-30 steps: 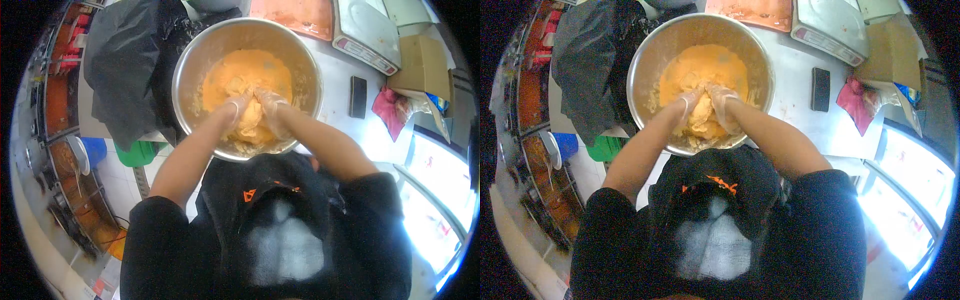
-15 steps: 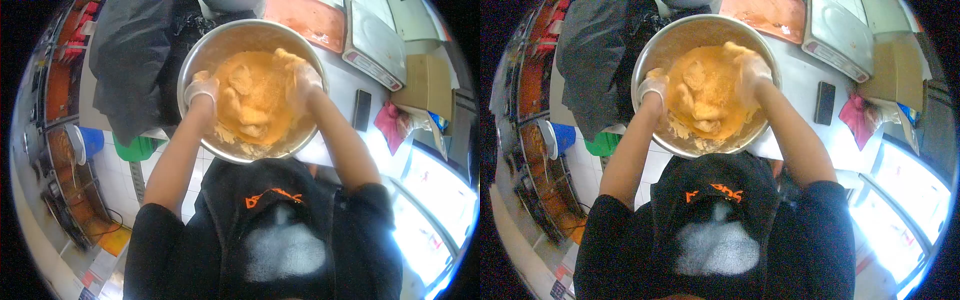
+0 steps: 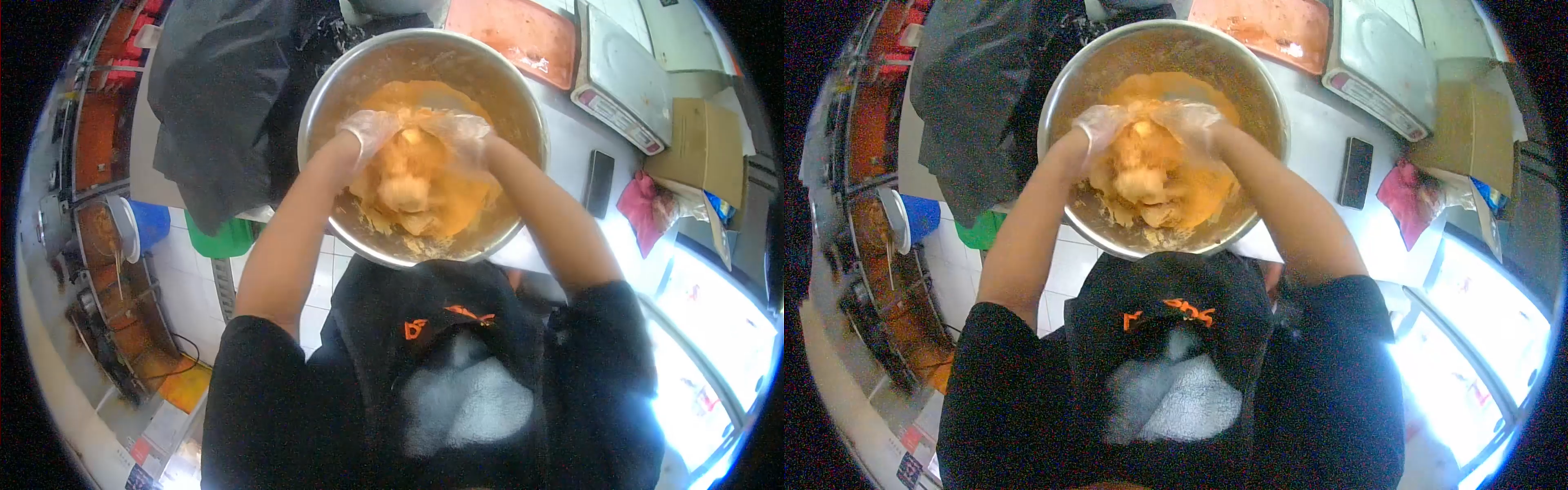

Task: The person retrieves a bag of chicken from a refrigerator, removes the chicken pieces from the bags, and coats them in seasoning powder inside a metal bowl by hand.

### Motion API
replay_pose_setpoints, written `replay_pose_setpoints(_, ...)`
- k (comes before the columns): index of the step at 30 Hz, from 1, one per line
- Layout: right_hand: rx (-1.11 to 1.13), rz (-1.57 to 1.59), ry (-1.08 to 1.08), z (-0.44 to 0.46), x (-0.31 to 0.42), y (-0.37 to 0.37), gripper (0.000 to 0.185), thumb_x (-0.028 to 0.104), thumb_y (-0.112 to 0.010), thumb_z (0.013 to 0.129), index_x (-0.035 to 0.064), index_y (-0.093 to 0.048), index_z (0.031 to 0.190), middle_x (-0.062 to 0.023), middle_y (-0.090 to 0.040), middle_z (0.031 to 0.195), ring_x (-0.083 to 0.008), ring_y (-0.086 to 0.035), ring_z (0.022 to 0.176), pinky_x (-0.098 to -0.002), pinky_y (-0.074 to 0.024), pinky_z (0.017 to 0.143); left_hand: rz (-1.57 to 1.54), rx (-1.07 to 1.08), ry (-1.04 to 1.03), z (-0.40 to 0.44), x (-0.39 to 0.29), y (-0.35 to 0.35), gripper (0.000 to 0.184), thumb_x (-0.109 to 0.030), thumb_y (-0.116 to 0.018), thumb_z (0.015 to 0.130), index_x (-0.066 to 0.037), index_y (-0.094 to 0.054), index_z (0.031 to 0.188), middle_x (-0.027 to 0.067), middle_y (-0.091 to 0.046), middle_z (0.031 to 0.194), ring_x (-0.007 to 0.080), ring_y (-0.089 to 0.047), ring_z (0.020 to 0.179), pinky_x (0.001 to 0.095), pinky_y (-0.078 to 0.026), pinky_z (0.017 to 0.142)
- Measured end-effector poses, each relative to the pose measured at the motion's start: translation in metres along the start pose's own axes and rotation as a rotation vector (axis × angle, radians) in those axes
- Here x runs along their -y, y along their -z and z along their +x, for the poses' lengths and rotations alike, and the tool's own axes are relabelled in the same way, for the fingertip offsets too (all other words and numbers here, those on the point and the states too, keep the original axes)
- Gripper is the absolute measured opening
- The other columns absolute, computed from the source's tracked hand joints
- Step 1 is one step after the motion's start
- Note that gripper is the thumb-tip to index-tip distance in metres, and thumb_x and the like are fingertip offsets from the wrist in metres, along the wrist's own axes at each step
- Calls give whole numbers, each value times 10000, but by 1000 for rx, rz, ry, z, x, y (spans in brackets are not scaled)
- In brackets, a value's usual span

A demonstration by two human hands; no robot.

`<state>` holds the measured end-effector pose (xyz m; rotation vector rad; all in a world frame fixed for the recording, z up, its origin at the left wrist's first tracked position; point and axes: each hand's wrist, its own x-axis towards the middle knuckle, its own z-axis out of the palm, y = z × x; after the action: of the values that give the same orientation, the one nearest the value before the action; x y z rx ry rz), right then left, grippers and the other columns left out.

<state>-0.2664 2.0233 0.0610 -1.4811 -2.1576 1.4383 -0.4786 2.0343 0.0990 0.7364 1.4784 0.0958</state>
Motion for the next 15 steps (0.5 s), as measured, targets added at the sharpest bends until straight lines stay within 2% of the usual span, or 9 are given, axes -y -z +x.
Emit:
replay_pose_setpoints(2, -31, -129, 157, -14, 12, 9, 459, 474, -480, 937, 101, -640, 1150, -117, -647, 1123, -227, -609, 923, -358, -481, 800, 465, -133, -77, -11, 5, 1, 626, -522, -502, 918, -6, -553, 1268, 181, -589, 1241, 308, -591, 1091, 390, -461, 925)
replay_pose_setpoints(4, -248, 677, -472, -15, 35, 16, 423, 421, -535, 919, 89, -637, 1160, -115, -658, 1105, -220, -615, 923, -348, -493, 796, 416, -89, -119, 30, 56, 12, 599, -498, -514, 922, -10, -554, 1267, 175, -595, 1225, 293, -593, 1084, 393, -465, 920)
replay_pose_setpoints(6, -317, 759, -426, -6, 30, 13, 392, 364, -566, 909, 78, -629, 1170, -123, -667, 1080, -227, -620, 913, -354, -495, 807, 348, -67, -169, 31, 68, 11, 573, -474, -525, 926, -14, -554, 1267, 168, -602, 1210, 278, -596, 1078, 396, -468, 916)
replay_pose_setpoints(8, 147, -835, -90, 20, -18, -16, 375, 343, -566, 911, 77, -626, 1168, -138, -671, 1064, -246, -617, 899, -357, -491, 808, 31, 56, 2, -12, 59, -6, 569, -456, -537, 928, -27, -526, 1301, 149, -598, 1224, 270, -595, 1083, 406, -463, 925)
replay_pose_setpoints(9, 208, -694, -14, 23, -28, -30, 375, 354, -554, 919, 85, -621, 1172, -145, -665, 1083, -265, -617, 917, -358, -490, 814, 30, 42, -1, -18, 61, -8, 569, -456, -537, 928, -27, -526, 1301, 149, -598, 1224, 270, -595, 1083, 406, -463, 925)
replay_pose_setpoints(10, 268, -549, 57, 17, -17, -35, 376, 364, -542, 926, 93, -616, 1176, -152, -658, 1102, -284, -617, 935, -360, -489, 820, -13, 142, 62, -21, 65, -9, 553, -438, -525, 938, -33, -514, 1313, 142, -594, 1231, 265, -589, 1086, 395, -460, 928)
replay_pose_setpoints(12, 382, 165, -402, -15, 25, -30, 489, 292, -531, 897, 137, -481, 1359, -160, -573, 1268, -299, -532, 1184, -373, -425, 995, -45, 245, 131, -12, 77, -25, 537, -420, -513, 948, -39, -502, 1326, 135, -590, 1239, 259, -583, 1089, 384, -457, 931)
replay_pose_setpoints(13, 376, 176, -400, -27, 52, -22, 489, 292, -531, 897, 137, -481, 1359, -160, -573, 1268, -299, -532, 1184, -373, -425, 995, -160, 15, 252, 5, 91, -45, 564, -442, -506, 944, -64, -457, 1361, 138, -506, 1337, 263, -520, 1182, 397, -430, 980)
replay_pose_setpoints(15, 392, 365, -608, -39, 70, -17, 552, 274, -587, 851, 156, -463, 1376, -166, -545, 1304, -313, -526, 1189, -381, -412, 1012, 976, -73, 11, 56, 148, -55, 588, -452, -518, 932, -96, -423, 1390, 135, -409, 1446, 269, -436, 1290, 433, -402, 1025)
